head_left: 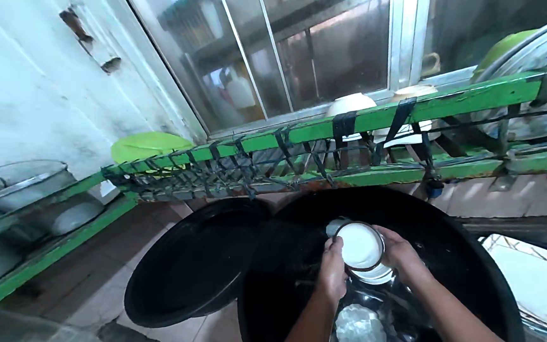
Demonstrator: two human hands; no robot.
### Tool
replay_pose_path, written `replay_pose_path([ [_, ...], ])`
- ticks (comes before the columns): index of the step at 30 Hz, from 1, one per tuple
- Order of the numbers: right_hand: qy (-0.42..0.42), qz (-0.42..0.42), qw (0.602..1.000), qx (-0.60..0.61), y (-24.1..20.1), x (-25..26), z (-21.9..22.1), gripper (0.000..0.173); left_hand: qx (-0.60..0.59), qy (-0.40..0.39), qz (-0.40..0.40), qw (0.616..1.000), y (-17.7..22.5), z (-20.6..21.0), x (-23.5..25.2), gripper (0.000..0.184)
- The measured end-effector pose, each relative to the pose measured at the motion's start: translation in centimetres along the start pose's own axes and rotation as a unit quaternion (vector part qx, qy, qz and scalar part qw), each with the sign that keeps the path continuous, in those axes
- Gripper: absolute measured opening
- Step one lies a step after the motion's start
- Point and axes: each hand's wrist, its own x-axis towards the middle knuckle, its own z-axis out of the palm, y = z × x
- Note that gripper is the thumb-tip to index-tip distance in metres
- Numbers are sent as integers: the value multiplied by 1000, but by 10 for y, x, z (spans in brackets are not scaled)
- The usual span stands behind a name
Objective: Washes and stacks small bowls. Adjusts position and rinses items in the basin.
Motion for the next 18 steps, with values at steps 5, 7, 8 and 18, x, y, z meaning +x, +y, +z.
replay_pose_path([
  [5, -1, 68, 985, 156, -3, -10, -1, 69, 46, -72, 21, 996, -7, -2, -3, 55],
  [7, -42, 87, 975, 202, -9, -8, -5, 74, 24, -104, 24, 994, 2, -6, -7, 59],
  [8, -72, 84, 969, 223, -9, -7, -8, 70, 7, -112, 24, 993, 7, -8, -9, 63],
  [18, -148, 178, 936, 265, -7, 5, -21, 73, -130, -163, -6, 978, 10, -22, -4, 78],
])
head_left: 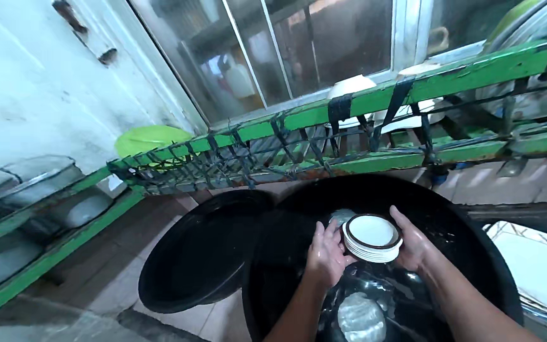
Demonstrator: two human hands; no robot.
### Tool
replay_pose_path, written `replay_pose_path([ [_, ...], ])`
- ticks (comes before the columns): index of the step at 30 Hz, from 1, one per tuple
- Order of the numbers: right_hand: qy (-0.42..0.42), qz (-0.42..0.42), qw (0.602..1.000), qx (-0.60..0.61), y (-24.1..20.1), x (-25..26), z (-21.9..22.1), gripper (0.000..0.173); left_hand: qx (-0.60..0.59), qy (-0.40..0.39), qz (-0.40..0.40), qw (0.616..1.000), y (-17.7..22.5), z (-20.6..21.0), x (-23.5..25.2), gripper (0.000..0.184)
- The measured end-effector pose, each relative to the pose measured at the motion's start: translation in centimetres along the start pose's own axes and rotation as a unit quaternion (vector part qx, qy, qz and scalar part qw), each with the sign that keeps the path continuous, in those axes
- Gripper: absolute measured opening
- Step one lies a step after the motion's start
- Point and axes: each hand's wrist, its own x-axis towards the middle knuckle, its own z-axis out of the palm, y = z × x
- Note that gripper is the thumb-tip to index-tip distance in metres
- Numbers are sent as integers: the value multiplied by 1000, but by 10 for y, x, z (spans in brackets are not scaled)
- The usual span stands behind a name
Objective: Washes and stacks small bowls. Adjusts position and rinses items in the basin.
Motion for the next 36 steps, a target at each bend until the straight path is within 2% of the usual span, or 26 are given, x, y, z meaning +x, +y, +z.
replay_pose_path([
  [1, -15, 9, 1000, -13, -1, 1, -1, 64, 1, 2, 10, 1000, 0, 0, 0, 78],
  [2, -21, 14, 999, -28, -1, 2, -2, 46, 4, 3, 19, 1000, 1, 0, -1, 79],
  [3, -23, 15, 999, -36, 0, 6, -3, 39, 6, -2, 25, 1000, 2, -2, -1, 80],
  [5, -17, 6, 999, -35, 2, 13, -4, 52, 6, -9, 24, 1000, 2, -8, 1, 80],
  [7, 9, -22, 1000, -10, 4, 13, -2, 53, 28, 34, 2, 999, 1, -11, 2, 71],
  [9, 47, -67, 996, 22, 3, 10, 0, 54, 106, 106, -56, 987, -5, -12, 5, 50],
  [11, 104, -134, 985, 35, 0, 7, 2, 56, 249, 98, -122, 956, -15, -17, 8, 39],
  [13, 169, -207, 964, 7, -4, 6, 0, 61, 415, 27, -165, 894, -22, -18, 5, 41],
  [15, 225, -264, 938, -24, -8, 5, -8, 68, 556, -40, -186, 809, -31, -16, -1, 40],
  [18, 275, -299, 913, -32, -15, 2, -16, 71, 639, -105, -213, 732, -45, -12, -13, 35],
  [20, 286, -298, 911, -21, -17, 2, -18, 71, 733, -158, -214, 626, -46, -5, -20, 36],
  [21, 286, -293, 912, -8, -17, 3, -18, 71, 751, -162, -218, 602, -46, -2, -23, 39],
  [22, 284, -284, 916, 6, -17, 3, -17, 71, 752, -159, -217, 602, -48, -4, -25, 42],
  [25, 275, -252, 926, 53, -17, 4, -16, 67, 722, -139, -210, 644, -52, -15, -30, 45],
  [26, 270, -247, 929, 61, -17, 4, -16, 66, 728, -148, -207, 636, -53, -16, -28, 44],
  [29, 250, -256, 933, 34, -17, 6, -17, 60, 782, -211, -173, 561, -46, -5, -16, 36],
  [30, 243, -262, 934, 15, -17, 6, -17, 57, 795, -214, -151, 547, -42, -3, -11, 33],
  [31, 242, -267, 933, -1, -16, 7, -17, 54, 794, -210, -111, 559, -37, -4, -8, 29],
  [33, 241, -267, 933, -24, -14, 5, -15, 50, 754, -179, 7, 632, -25, -13, -9, 28],
  [34, 237, -265, 934, -38, -14, 3, -13, 50, 744, -159, 75, 645, -20, -16, -10, 31],
  [36, 240, -264, 932, -68, -14, 2, -11, 49, 780, -121, 127, 601, 1, -7, -11, 39],
])
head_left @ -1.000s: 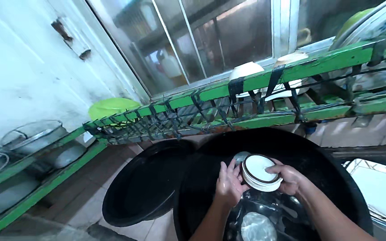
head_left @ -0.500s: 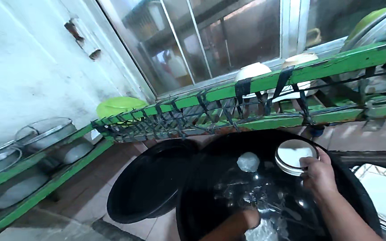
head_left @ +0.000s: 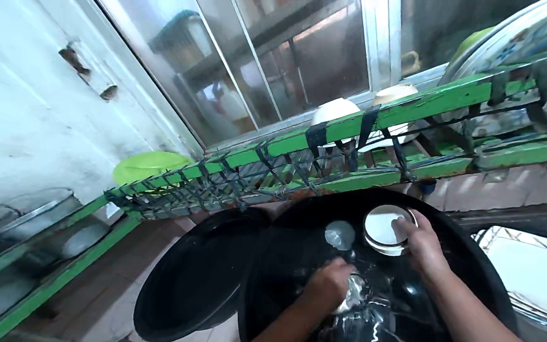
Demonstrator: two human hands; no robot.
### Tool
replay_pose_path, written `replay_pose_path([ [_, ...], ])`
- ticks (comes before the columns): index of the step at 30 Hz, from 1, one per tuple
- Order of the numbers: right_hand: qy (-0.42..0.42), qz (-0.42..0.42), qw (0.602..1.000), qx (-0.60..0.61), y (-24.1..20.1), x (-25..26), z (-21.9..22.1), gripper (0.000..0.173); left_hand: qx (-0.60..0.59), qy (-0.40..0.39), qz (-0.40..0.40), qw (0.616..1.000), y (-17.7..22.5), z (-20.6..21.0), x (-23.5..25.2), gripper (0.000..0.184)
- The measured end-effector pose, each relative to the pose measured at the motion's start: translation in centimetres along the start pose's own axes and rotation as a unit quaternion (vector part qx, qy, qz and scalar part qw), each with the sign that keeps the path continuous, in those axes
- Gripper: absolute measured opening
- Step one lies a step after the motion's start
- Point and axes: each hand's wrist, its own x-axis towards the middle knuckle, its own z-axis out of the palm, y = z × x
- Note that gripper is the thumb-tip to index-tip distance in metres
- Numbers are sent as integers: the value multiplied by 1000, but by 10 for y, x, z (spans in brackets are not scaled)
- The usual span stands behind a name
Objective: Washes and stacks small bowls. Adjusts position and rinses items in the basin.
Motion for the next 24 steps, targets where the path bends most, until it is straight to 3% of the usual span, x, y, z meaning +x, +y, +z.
replay_pose_path([
  [4, -13, -25, 997, -67, 1, 2, 1, 49, 102, 87, -29, 991, 15, -54, 13, 40],
  [6, -27, -20, 996, -82, 3, 4, 0, 48, 4, 195, -45, 980, 16, -68, 26, 38],
  [8, -37, 12, 997, -73, 3, 4, 2, 47, -138, 240, -94, 956, 23, -79, 42, 33],
  [12, -70, 46, 996, 0, 9, 5, 5, 45, -415, 215, -169, 868, 32, -60, 80, 29],
  [15, -71, 37, 995, 57, 5, 1, 5, 49, -514, 168, -173, 823, 41, -42, 104, 29],
  [17, -86, 57, 989, 108, -2, -3, 3, 63, -495, 129, -202, 835, 48, -43, 113, 27],
  [19, -105, 106, 982, 118, -11, -5, 0, 71, -437, 71, -207, 872, 52, -53, 117, 29],
  [20, -114, 128, 979, 112, -15, -5, -1, 68, -420, 39, -195, 886, 51, -59, 118, 33],
  [22, -144, 143, 974, 100, -18, -2, -7, 47, -427, 3, -157, 891, 43, -67, 120, 43],
  [24, -150, 134, 975, 98, -17, 3, -9, 47, -459, -20, -125, 880, 33, -71, 123, 50],
])
